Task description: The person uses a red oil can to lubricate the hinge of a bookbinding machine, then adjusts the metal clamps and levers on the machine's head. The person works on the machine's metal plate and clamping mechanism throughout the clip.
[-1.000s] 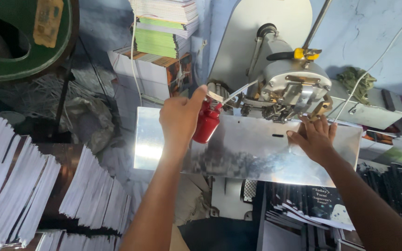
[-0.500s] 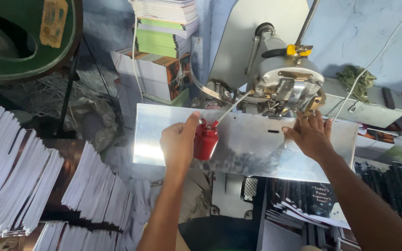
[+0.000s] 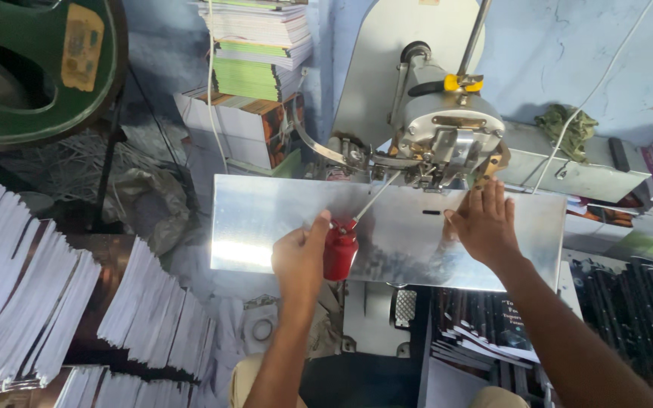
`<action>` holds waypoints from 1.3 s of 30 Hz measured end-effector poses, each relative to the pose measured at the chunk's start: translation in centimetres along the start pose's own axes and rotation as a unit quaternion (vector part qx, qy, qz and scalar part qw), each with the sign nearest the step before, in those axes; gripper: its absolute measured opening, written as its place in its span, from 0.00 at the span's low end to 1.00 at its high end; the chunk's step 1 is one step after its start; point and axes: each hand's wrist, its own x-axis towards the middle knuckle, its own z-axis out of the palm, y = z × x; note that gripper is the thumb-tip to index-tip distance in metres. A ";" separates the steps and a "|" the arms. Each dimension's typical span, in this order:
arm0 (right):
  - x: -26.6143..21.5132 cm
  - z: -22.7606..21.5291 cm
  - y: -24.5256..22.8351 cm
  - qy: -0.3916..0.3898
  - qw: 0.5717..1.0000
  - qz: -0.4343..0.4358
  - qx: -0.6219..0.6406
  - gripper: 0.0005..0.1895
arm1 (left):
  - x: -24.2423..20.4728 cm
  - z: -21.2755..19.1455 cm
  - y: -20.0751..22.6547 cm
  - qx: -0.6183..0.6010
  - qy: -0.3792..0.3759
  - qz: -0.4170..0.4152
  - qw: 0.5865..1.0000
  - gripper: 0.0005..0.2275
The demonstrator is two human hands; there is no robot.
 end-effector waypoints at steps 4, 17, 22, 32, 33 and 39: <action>-0.6 -1.6 -1.6 -0.014 0.999 -0.019 -0.025 0.40 | -1.6 0.7 -0.1 -0.008 0.004 -0.014 1.000 0.24; -6.2 -10.0 -12.2 -0.117 0.925 0.068 0.356 0.17 | -6.3 3.5 -0.6 -0.037 -0.004 -0.030 0.999 0.22; -7.1 -11.9 -13.9 -0.158 0.842 0.121 0.502 0.15 | -8.0 5.6 -1.6 -0.134 -0.031 -0.021 0.990 0.13; -8.2 -12.9 -15.3 -0.166 0.787 0.143 0.577 0.19 | -10.5 8.1 -1.7 -0.132 -0.048 0.044 0.989 0.08; -8.1 -12.9 -15.4 -0.167 0.787 0.148 0.575 0.19 | -10.6 8.4 -1.6 -0.150 -0.053 0.047 0.986 0.08; -7.8 -13.3 -15.6 -0.180 0.760 0.192 0.594 0.19 | -11.1 9.1 -1.7 -0.094 -0.062 0.092 0.989 0.08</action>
